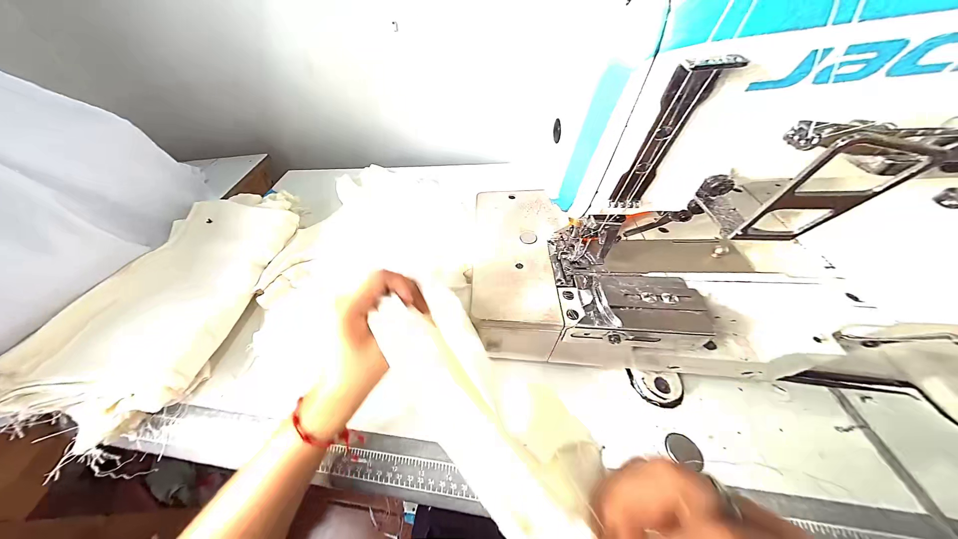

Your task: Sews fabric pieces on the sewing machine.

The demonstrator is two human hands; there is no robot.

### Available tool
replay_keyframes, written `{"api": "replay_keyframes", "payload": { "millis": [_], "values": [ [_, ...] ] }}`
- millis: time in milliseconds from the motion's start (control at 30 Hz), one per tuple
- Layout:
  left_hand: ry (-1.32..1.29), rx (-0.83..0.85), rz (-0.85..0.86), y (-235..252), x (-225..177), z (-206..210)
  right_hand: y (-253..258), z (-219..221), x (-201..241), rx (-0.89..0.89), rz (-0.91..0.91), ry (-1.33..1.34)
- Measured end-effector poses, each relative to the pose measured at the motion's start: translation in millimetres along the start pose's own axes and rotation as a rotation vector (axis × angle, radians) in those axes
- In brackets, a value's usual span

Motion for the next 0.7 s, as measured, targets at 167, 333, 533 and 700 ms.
{"api": "replay_keyframes", "payload": {
  "millis": [167,333,533,700],
  "values": [
    [0.585,-0.007,0.195,107,-26,8,1,5,-62,-0.273,0.243,0.015],
    [0.494,0.155,0.043,30,-62,29,6,8,-102,-0.439,0.327,0.08],
    [-0.209,0.242,-0.331,-85,-35,66,1,13,-106,-0.39,0.205,-0.104],
    [0.019,0.066,-0.385,-89,-49,57,-7,9,-92,-0.412,-0.017,-0.393]
  ]
}}
Point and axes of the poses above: each hand's wrist, its own y-axis towards the middle knuckle, its own z-axis out of the palm, x = y × z, the point moved 2 cm from there along y, towards the middle knuckle, and after that the axes turned 7 degrees about -z, right-handed, at the moved point
